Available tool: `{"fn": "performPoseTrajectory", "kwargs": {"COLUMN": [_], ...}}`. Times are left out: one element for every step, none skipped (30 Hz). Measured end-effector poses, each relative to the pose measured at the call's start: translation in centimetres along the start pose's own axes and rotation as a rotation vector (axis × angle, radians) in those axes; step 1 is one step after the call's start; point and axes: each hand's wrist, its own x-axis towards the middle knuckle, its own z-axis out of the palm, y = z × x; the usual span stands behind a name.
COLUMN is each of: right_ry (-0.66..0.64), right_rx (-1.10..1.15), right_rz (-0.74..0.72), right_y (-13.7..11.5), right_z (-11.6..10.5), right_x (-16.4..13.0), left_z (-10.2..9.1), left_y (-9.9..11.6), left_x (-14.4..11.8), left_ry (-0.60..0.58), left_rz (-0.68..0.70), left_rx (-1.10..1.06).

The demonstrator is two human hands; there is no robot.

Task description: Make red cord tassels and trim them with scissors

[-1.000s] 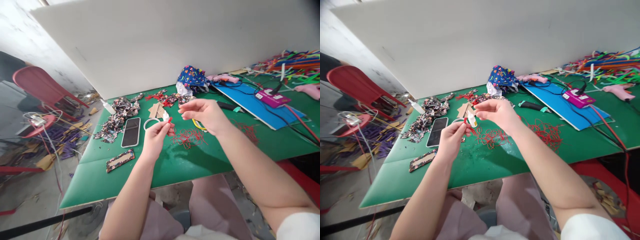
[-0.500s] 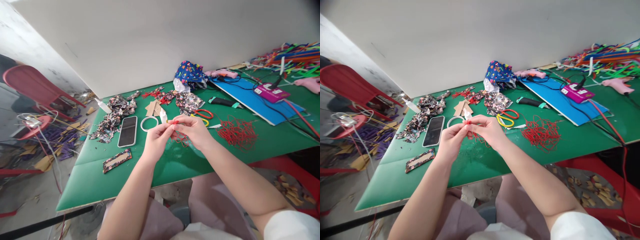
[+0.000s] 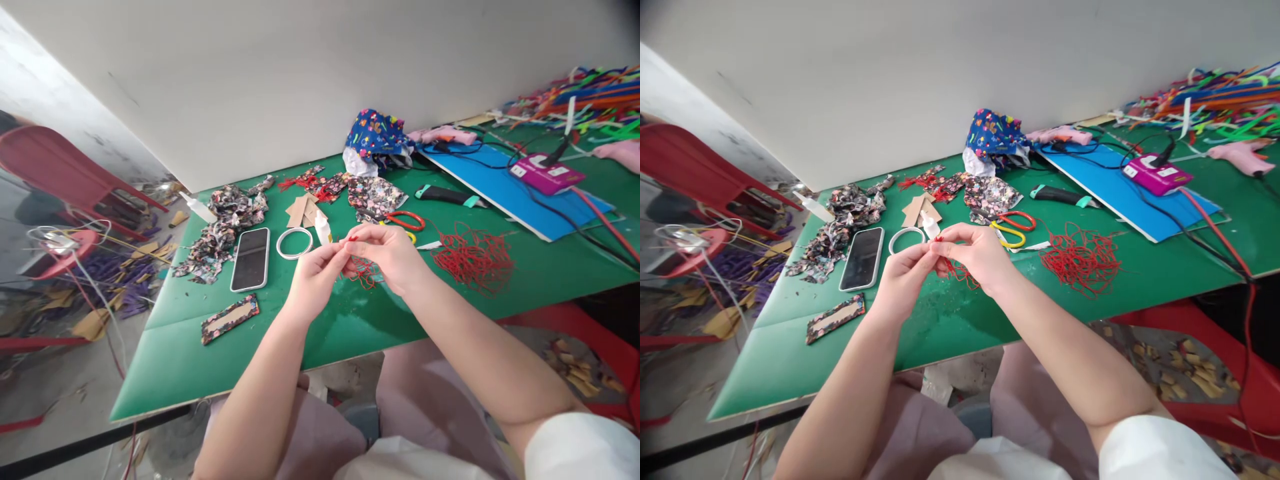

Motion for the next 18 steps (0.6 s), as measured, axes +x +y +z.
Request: {"fn": "performPoseTrajectory", "kwargs": {"right_ry": [0.011,0.025,0.036,0.043,0.044,0.046,0.051,0.06,0.077,0.099,0.12,0.14,0.154,0.162,0.166,0.166,0.168,0.177], "right_rx": [-0.007,-0.012,-0.015,-0.016,-0.017,-0.021,-0.03,-0.041,-0.054,-0.067,-0.073,-0.073,-0.064,-0.048,-0.033,-0.027,-0.034,-0.055], "right_rz": [-0.001,0.0,0.002,0.002,0.002,0.001,0.0,-0.004,-0.015,-0.033,-0.058,-0.085,-0.108,-0.128,-0.145,-0.162,-0.181,-0.202], "right_y": [0.1,0.2,0.3,0.4,0.5,0.6,0.6,0.6,0.5,0.3,0.1,-0.1,-0.4,-0.6,-0.9,-1.2,-1.4,-1.6], "right_z": [0.0,-0.1,-0.1,-0.1,-0.2,-0.3,-0.4,-0.5,-0.7,-0.8,-1.1,-1.3,-1.6,-1.9,-2.3,-2.7,-3.2,-3.7], "right_x": [0.0,0.0,0.0,0.1,0.1,0.1,0.1,0.2,0.2,0.3,0.4,0.5,0.6,0.8,0.9,1.1,1.2,1.3], "left_z": [0.1,0.2,0.3,0.3,0.4,0.4,0.5,0.5,0.6,0.6,0.7,0.8,0.9,0.9,0.9,0.9,0.7,0.6], "left_y": [0.0,0.1,0.1,0.1,0.1,0.1,0.1,0.0,-0.1,-0.2,-0.3,-0.5,-0.6,-0.8,-1.0,-1.2,-1.4,-1.7], "left_x": [0.0,-0.1,-0.1,-0.2,-0.2,-0.2,-0.2,-0.2,-0.2,-0.1,-0.1,0.0,0.1,0.1,0.2,0.3,0.3,0.4], "left_ry": [0.001,0.005,0.012,0.019,0.025,0.03,0.03,0.027,0.019,0.01,0.002,-0.01,-0.026,-0.047,-0.073,-0.103,-0.136,-0.161], "left_rz": [0.002,0.005,0.009,0.012,0.013,0.01,0.002,-0.009,-0.022,-0.036,-0.05,-0.065,-0.082,-0.1,-0.117,-0.133,-0.143,-0.143], "left_rx": [0.008,0.019,0.032,0.046,0.06,0.072,0.081,0.086,0.087,0.087,0.086,0.089,0.096,0.109,0.131,0.164,0.209,0.277]}}
